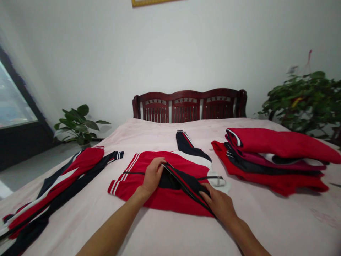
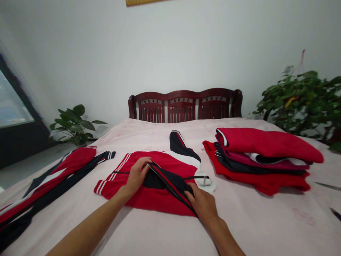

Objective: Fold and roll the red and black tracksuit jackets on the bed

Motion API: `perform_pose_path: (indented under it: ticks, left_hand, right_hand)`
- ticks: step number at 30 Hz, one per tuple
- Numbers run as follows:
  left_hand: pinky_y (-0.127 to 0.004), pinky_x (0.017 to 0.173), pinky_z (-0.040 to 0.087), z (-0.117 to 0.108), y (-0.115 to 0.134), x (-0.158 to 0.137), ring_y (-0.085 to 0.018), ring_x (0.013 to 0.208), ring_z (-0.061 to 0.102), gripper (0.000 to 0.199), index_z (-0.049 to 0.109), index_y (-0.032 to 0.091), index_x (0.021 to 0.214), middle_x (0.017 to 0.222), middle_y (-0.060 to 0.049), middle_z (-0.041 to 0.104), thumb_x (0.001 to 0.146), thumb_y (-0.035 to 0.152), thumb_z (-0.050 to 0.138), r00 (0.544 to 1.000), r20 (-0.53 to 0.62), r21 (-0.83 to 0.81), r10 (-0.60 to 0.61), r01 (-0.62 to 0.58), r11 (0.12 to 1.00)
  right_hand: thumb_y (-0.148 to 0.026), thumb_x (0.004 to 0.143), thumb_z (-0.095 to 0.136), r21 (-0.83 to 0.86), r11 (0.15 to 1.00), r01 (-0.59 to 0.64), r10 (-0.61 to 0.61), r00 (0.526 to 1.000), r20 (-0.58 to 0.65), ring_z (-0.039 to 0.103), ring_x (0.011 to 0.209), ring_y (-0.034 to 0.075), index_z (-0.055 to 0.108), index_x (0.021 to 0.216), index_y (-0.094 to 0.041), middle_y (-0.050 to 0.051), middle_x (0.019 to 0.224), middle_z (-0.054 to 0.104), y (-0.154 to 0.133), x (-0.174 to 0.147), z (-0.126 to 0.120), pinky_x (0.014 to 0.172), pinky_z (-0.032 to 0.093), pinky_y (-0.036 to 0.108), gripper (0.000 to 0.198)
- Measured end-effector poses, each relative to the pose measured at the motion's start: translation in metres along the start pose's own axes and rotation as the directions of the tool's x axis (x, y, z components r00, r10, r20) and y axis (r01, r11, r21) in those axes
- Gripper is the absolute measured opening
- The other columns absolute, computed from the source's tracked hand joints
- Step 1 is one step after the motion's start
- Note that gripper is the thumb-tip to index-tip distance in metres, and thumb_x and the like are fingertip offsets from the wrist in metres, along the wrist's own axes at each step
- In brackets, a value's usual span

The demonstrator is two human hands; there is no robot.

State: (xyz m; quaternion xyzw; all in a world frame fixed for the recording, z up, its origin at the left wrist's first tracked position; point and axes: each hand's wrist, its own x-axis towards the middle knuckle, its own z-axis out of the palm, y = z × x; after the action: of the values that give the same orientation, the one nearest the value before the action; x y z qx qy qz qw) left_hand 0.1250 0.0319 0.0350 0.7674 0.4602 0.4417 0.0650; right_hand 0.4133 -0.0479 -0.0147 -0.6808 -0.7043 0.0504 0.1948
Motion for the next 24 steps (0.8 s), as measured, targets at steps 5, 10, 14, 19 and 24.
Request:
perform_pose_path:
  ticks: [5,10,14,19,24]
  left_hand:
    - [-0.046,0.113,0.041,-0.039,-0.008,-0.044,-0.022,0.131,0.053,0.032,0.067,0.023,0.103,0.137,-0.009,0.060,0.089,0.005,0.045,0.931,-0.147,0.021,0.335,-0.336,0.942]
    - [-0.032,0.091,0.053,-0.060,-0.037,-0.089,-0.018,0.101,0.067,0.035,0.067,0.023,0.077,0.104,-0.004,0.073,0.075,-0.002,0.042,0.991,0.128,0.110,0.043,-0.057,0.992]
    - [-0.034,0.090,0.052,-0.060,-0.039,-0.067,-0.019,0.098,0.067,0.025,0.067,0.022,0.089,0.100,-0.004,0.073,0.083,0.010,0.045,0.971,0.043,0.141,-0.234,0.226,0.964]
    - [-0.034,0.091,0.049,-0.025,-0.010,-0.021,-0.023,0.104,0.064,0.033,0.065,0.021,0.114,0.113,-0.008,0.068,0.084,0.035,0.065,0.941,0.153,0.278,-0.303,0.253,0.927]
    - [-0.043,0.099,0.042,0.006,-0.014,-0.008,-0.032,0.116,0.058,0.046,0.066,0.019,0.109,0.122,-0.013,0.060,0.065,0.014,0.075,0.856,0.143,0.247,-0.497,0.456,0.855]
  right_hand:
    - [-0.042,0.098,0.044,-0.027,0.999,0.033,-0.033,0.999,0.001,0.072,0.092,0.022,0.063,0.118,-0.032,-0.001,0.102,0.076,-0.001,-0.001,0.001,0.069,0.044,0.030,0.030]
    - [-0.040,0.099,0.042,-0.055,0.997,0.057,-0.058,0.998,-0.009,0.072,0.088,0.021,0.065,0.112,-0.030,0.000,0.098,0.077,-0.002,0.000,0.004,0.066,0.042,0.028,0.028]
    - [-0.040,0.099,0.041,-0.084,0.995,0.055,-0.056,0.998,-0.011,0.072,0.087,0.021,0.064,0.111,-0.030,0.000,0.095,0.076,-0.002,0.000,0.004,0.064,0.040,0.028,0.028]
    - [-0.040,0.099,0.041,-0.087,0.995,0.052,-0.052,0.999,-0.004,0.072,0.086,0.020,0.064,0.110,-0.032,-0.002,0.093,0.076,-0.003,-0.001,0.001,0.062,0.039,0.027,0.027]
    - [-0.040,0.099,0.041,-0.070,0.997,0.039,-0.039,0.999,0.007,0.072,0.088,0.020,0.064,0.110,-0.032,-0.001,0.096,0.076,-0.003,-0.001,0.000,0.065,0.040,0.027,0.027]
